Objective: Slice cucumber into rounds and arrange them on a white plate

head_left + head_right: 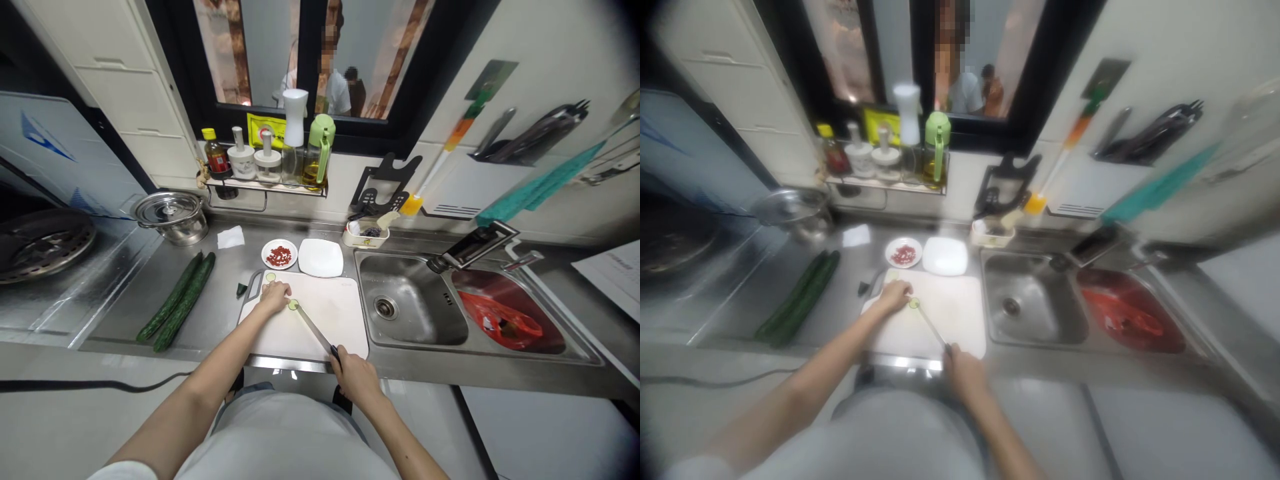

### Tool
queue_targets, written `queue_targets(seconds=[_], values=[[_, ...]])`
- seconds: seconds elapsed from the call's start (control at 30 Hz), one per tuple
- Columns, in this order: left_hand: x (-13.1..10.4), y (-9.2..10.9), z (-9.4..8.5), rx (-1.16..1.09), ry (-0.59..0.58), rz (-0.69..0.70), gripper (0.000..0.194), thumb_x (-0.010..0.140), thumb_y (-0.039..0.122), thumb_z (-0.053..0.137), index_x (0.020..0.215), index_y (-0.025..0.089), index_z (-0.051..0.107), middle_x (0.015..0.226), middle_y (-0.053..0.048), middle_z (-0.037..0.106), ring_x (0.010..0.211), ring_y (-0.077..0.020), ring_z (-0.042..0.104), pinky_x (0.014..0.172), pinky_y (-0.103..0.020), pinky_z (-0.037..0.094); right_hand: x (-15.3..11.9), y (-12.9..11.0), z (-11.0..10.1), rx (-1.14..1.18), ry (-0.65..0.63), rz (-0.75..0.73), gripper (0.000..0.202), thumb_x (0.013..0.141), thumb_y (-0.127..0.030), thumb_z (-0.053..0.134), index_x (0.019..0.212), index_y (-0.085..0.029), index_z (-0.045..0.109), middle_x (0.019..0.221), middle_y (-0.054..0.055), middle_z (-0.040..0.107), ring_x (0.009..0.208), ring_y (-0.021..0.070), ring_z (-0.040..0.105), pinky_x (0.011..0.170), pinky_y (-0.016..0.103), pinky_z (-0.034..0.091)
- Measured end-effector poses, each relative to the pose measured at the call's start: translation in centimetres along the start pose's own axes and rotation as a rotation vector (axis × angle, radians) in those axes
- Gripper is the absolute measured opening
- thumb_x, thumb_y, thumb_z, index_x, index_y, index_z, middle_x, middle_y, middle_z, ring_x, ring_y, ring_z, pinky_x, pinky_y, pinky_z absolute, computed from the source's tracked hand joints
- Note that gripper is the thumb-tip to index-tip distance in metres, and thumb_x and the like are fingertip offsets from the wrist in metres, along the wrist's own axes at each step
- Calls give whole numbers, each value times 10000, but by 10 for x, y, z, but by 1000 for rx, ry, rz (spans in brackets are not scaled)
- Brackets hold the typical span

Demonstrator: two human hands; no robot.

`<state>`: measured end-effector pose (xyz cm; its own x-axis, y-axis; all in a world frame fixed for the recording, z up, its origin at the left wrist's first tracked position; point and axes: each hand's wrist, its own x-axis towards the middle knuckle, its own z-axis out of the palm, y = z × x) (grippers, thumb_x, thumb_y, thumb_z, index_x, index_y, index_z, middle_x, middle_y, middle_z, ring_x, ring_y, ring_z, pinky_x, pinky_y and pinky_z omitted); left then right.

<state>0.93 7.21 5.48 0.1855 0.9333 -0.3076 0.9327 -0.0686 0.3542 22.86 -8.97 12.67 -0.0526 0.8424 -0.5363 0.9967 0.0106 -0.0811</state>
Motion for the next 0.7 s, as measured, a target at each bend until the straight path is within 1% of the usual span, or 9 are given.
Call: queue_targets(seconds=[0.2,0.37,0.57,0.7], values=[[1,0,0,-1,-7,-3,191,747,276,623,936,244,628,1029,-38,637,1038,-233,510,901,-362,338,1,-4,-2,-13,-22,8,288,950,-339,302,1074,-185,511,931,111,684,891,235,649,693,301,412],[0,0,0,-14,-3,-7,180,747,269,621,926,245,631,1028,-36,640,1041,-236,512,903,-368,338,3,-4,-6,-19,-40,6,287,951,-331,304,1063,-183,523,924,114,685,884,234,653,682,300,420],[1,-1,-1,-29,-11,-5,177,750,257,615,925,249,637,1016,-31,646,1030,-228,519,900,-359,340,4,-2,-9,-26,-38,-10,298,944,-328,319,1084,-170,529,957,128,682,918,249,645,703,316,424],[2,-1,0,-26,-11,-11,181,742,245,614,921,250,638,1009,-30,648,1029,-236,519,903,-376,339,6,0,-7,-7,-28,-24,295,940,-337,321,1079,-182,530,954,121,682,902,239,646,697,310,420]])
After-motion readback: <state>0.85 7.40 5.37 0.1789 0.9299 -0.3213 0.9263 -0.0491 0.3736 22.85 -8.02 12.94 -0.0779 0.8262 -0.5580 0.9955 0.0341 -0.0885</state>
